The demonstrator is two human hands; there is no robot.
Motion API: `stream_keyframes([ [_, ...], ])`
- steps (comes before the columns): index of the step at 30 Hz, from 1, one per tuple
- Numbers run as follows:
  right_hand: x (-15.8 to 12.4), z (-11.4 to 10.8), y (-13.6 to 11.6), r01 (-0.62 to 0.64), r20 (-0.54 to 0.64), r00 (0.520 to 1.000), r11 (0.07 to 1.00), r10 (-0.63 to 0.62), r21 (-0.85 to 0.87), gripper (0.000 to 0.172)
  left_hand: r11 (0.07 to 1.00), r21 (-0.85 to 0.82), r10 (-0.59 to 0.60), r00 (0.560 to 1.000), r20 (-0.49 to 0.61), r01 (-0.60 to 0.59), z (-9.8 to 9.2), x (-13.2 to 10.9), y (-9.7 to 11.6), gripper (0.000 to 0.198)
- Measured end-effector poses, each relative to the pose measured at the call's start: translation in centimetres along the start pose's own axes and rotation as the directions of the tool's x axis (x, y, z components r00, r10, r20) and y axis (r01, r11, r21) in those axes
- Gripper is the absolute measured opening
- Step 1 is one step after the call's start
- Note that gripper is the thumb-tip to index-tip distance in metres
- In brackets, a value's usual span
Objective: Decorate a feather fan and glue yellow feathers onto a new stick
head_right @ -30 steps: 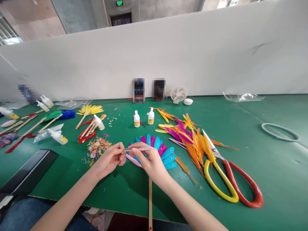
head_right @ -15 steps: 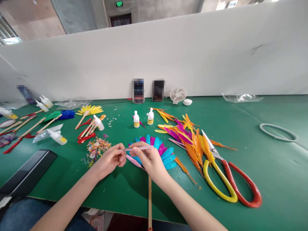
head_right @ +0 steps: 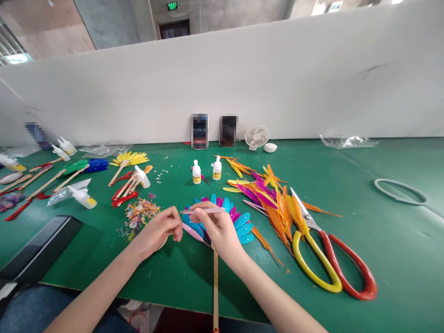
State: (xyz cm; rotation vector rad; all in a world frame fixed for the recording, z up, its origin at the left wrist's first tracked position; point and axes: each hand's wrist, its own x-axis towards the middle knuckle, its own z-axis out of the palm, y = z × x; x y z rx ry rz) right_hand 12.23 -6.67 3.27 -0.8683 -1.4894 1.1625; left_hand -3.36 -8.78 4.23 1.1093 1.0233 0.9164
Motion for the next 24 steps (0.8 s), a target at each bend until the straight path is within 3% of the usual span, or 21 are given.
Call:
stream_keyframes([
  [4,0.2,-0.1,0.3,0.006,-0.064,0.998,1.0,-0.008,-0.03,0.036,0.958,0.282,-0.007,0.974,0.225,-0.058,0.8,-1.2,0.3,0.008],
  [9,0.6,-0.2,0.9,-0.014,-0.084,0.996,0.999,0.011,-0.031,0.033,0.73,0.628,-0.026,0.907,0.42,-0.27,2.2,-3.1,0.6,0.023],
  [11,0.9,-0.2,1.2,-0.022,-0.079,0.997,0.999,0.018,-0.044,0.032,0.587,0.704,0.01,0.873,0.488,-0.4,2.5,-3.8,0.8,0.029],
  [14,1.3,-0.1,1.8,-0.031,-0.045,0.999,0.996,0.027,-0.089,0.032,0.275,0.763,0.078,0.805,0.588,-0.584,2.3,-4.6,1.5,0.028],
  [17,1.7,0.5,2.2,-0.041,0.015,0.999,0.985,0.044,-0.166,0.033,0.043,0.762,0.133,0.76,0.637,-0.646,1.7,-5.3,2.1,0.017],
  [20,2.3,1.4,2.4,-0.029,0.08,0.996,0.971,0.05,-0.237,0.032,0.021,0.796,0.18,0.785,0.593,-0.605,0.7,-5.5,2.7,0.014],
  [24,3.5,2.6,3.1,0.005,0.135,0.99,0.957,0.036,-0.291,0.027,0.188,0.876,0.26,0.883,0.392,-0.444,-1.2,-4.4,3.2,0.025],
])
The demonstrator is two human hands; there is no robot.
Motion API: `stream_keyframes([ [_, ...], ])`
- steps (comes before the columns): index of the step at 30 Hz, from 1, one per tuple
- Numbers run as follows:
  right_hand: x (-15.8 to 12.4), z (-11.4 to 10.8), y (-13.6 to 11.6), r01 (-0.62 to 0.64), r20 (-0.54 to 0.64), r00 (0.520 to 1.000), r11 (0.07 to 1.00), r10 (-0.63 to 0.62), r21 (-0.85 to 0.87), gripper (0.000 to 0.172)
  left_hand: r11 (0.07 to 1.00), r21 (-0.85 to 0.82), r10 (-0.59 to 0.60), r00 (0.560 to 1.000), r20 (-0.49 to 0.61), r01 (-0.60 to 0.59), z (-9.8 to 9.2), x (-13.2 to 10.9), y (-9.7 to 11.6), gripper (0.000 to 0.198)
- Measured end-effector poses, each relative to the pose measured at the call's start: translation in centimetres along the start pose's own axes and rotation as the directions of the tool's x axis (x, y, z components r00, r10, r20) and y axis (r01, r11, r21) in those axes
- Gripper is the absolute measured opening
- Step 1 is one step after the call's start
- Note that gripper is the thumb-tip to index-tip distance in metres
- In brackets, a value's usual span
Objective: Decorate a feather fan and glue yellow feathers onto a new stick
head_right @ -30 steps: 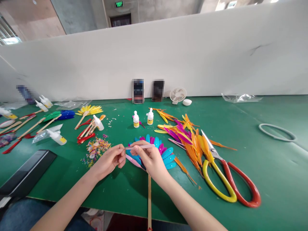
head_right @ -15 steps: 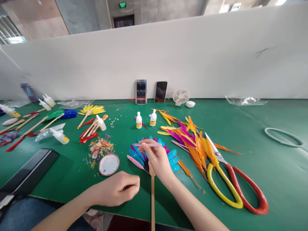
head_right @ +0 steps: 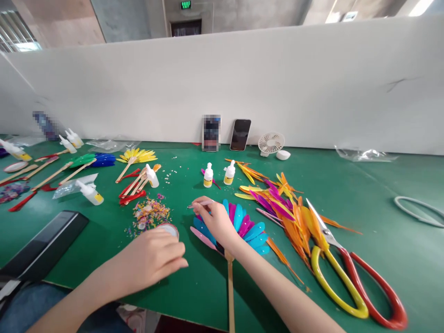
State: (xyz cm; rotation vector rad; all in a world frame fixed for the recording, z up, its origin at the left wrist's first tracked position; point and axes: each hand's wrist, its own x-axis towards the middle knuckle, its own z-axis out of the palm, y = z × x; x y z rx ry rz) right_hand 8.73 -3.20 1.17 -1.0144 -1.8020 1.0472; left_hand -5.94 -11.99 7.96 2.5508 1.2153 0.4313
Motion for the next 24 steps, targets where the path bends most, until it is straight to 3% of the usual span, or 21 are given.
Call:
stream_keyframes([
  [2,0.5,0.4,0.3,0.011,0.025,1.0,1.0,-0.011,-0.028,0.027,0.98,-0.127,-0.162,0.983,-0.086,0.151,-0.3,0.3,-1.4,0.028],
  [6,0.6,0.6,0.7,0.046,0.036,0.998,0.997,-0.044,-0.06,0.027,0.855,-0.372,-0.454,0.868,-0.2,0.362,-0.1,0.5,-4.2,0.023],
  [9,0.0,0.5,0.4,0.058,0.035,0.998,0.997,-0.056,-0.043,0.026,0.781,-0.451,-0.559,0.806,-0.195,0.432,0.5,0.5,-5.5,0.018],
  [13,-1.1,0.6,-0.7,0.062,0.009,0.998,0.998,-0.062,0.012,0.026,0.651,-0.628,-0.638,0.756,-0.147,0.427,1.3,0.7,-5.9,0.009],
  [18,-2.0,0.9,-1.6,0.117,-0.017,0.993,0.993,-0.117,0.006,0.024,0.444,-0.819,-0.597,0.802,0.032,0.363,1.7,0.9,-5.8,0.01],
  [24,-2.0,1.1,-2.0,0.18,-0.006,0.984,0.983,-0.18,-0.022,0.021,0.306,-0.897,-0.563,0.82,0.101,0.32,1.9,0.7,-5.5,0.024],
])
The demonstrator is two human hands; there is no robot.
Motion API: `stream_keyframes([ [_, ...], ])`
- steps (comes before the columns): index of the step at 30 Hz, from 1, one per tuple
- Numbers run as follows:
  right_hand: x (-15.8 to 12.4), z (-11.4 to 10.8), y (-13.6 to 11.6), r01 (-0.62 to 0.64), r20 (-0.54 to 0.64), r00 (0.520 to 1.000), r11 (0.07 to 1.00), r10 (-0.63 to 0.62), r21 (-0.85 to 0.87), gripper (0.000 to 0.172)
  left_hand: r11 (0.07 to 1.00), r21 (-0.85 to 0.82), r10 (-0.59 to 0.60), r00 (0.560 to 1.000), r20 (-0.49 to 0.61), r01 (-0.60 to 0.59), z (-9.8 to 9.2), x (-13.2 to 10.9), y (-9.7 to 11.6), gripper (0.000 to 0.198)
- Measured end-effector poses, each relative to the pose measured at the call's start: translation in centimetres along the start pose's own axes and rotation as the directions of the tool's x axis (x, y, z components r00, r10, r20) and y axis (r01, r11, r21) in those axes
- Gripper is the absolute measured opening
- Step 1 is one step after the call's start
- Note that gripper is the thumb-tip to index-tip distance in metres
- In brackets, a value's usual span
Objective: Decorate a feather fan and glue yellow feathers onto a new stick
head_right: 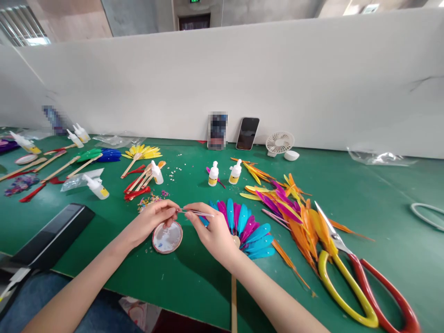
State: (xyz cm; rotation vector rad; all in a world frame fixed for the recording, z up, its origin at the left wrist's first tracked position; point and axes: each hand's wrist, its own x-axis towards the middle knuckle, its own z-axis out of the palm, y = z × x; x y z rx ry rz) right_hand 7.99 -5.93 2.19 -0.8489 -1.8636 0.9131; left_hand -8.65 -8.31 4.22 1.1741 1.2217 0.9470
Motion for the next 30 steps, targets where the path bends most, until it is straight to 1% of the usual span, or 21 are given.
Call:
stream_keyframes([
  [6,-0.3,0.0,-1.1,0.041,0.043,0.998,0.999,-0.042,0.008,0.02,0.986,-0.142,-0.083,0.997,0.008,0.083,0.2,-0.2,0.1,0.028],
  [8,-0.5,0.0,-1.2,0.055,0.02,0.998,0.998,-0.055,0.004,0.018,0.977,-0.191,-0.089,0.996,0.01,0.089,0.2,-0.2,0.1,0.028],
  [13,-0.7,0.0,-1.1,0.032,-0.106,0.994,0.999,-0.031,0.007,0.017,0.956,-0.276,-0.106,0.994,-0.018,0.097,0.3,-0.2,0.4,0.025],
  [16,-0.6,-0.1,-1.1,0.03,-0.094,0.995,1.0,-0.028,0.011,0.017,0.954,-0.281,-0.112,0.994,-0.01,0.105,0.4,-0.3,0.4,0.026],
  [21,-0.6,-0.1,-1.4,0.044,-0.059,0.997,0.999,-0.043,0.008,0.016,0.97,-0.22,-0.099,0.995,0.018,0.101,0.6,-0.3,0.2,0.027],
  [24,-0.6,-0.1,-1.6,0.047,-0.07,0.996,0.999,-0.046,0.006,0.016,0.987,-0.148,-0.069,0.997,-0.017,0.066,0.7,-0.2,0.0,0.031],
  [26,-0.7,-0.2,-1.5,0.046,-0.08,0.996,0.999,-0.046,0.002,0.015,0.998,-0.046,-0.035,0.998,-0.05,0.033,0.7,-0.2,-0.2,0.037],
  [28,-0.7,-0.2,-1.5,0.047,-0.093,0.995,0.999,-0.047,-0.003,0.015,0.995,0.094,-0.013,0.999,-0.045,0.017,0.7,-0.1,-0.2,0.042],
  [30,-0.7,-0.3,-1.4,0.052,-0.103,0.993,0.999,-0.052,-0.003,0.015,0.985,0.172,-0.001,0.999,-0.032,0.006,0.7,-0.2,0.0,0.044],
])
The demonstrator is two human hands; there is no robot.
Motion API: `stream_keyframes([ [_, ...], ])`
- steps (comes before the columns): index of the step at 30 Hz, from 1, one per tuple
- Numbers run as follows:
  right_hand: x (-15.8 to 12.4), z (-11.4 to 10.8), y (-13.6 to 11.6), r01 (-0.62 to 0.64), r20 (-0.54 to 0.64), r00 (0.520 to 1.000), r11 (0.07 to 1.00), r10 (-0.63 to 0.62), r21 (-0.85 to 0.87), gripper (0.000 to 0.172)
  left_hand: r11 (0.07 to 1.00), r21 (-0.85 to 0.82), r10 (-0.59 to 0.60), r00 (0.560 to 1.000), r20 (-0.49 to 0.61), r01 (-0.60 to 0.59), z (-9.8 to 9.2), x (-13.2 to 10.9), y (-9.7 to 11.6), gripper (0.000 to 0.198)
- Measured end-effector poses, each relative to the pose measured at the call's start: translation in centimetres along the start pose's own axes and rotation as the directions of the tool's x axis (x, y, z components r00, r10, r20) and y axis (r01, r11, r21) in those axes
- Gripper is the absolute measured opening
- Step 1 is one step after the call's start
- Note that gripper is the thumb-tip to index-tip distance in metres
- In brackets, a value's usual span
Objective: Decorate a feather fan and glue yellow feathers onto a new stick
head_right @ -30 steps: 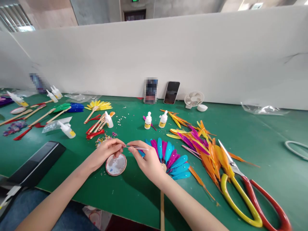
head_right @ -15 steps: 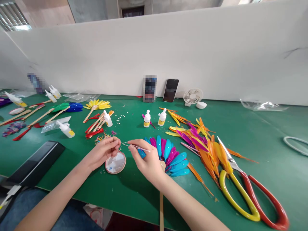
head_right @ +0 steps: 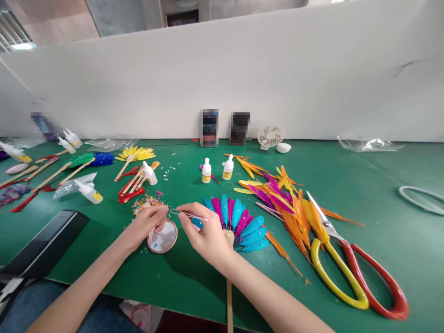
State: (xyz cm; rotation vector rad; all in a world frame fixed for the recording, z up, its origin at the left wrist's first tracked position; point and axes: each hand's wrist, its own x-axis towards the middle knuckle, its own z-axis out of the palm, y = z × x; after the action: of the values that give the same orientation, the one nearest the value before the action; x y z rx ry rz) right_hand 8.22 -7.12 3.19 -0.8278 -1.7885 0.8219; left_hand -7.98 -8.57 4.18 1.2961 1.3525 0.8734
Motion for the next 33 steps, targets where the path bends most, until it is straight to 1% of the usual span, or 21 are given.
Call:
stream_keyframes([
  [2,0.05,-0.01,0.06,0.007,-0.008,1.0,1.0,-0.007,-0.003,0.016,1.0,-0.03,0.005,1.0,-0.001,-0.005,0.03,-0.03,0.17,0.041],
  [5,0.16,0.0,0.1,0.016,-0.016,1.0,1.0,-0.017,-0.01,0.016,0.99,-0.137,-0.014,1.0,0.014,0.016,0.05,-0.04,0.31,0.033],
  [10,0.18,0.07,0.11,0.055,-0.001,0.998,0.998,-0.055,-0.02,0.014,0.952,-0.298,-0.056,0.997,0.045,0.067,-0.08,0.14,0.08,0.031],
  [13,0.07,0.16,0.09,0.076,0.01,0.997,0.997,-0.075,-0.028,0.013,0.932,-0.354,-0.065,0.996,0.063,0.083,-0.07,0.12,0.02,0.029],
  [16,-0.04,0.25,0.04,0.096,0.017,0.995,0.995,-0.095,-0.034,0.013,0.923,-0.376,-0.075,0.996,0.05,0.088,0.01,0.07,0.11,0.027],
  [18,-0.1,0.3,0.0,0.1,0.021,0.995,0.994,-0.099,-0.033,0.013,0.921,-0.38,-0.082,0.996,0.027,0.086,0.13,0.09,0.16,0.025],
  [20,-0.15,0.37,-0.05,0.087,0.022,0.996,0.996,-0.087,-0.029,0.013,0.929,-0.367,-0.067,0.997,-0.025,0.054,0.3,0.14,0.16,0.023],
  [24,-0.31,0.56,-0.14,0.042,0.028,0.999,0.999,-0.042,-0.031,0.015,0.968,-0.243,0.025,0.983,-0.183,-0.07,0.71,0.11,0.04,0.016],
  [26,-0.4,0.63,-0.2,0.034,0.037,0.999,0.999,-0.033,-0.024,0.016,0.972,-0.207,0.059,0.972,-0.228,-0.108,0.81,0.04,0.02,0.014],
  [29,-0.51,0.64,-0.22,0.011,0.045,0.999,1.0,-0.011,-0.001,0.018,0.952,-0.279,0.051,0.965,-0.256,-0.124,0.64,-0.02,0.17,0.015],
  [33,-0.57,0.54,-0.06,-0.075,0.02,0.997,0.996,0.074,0.041,0.019,0.89,-0.445,-0.035,0.959,-0.28,-0.097,0.08,0.08,0.59,0.021],
])
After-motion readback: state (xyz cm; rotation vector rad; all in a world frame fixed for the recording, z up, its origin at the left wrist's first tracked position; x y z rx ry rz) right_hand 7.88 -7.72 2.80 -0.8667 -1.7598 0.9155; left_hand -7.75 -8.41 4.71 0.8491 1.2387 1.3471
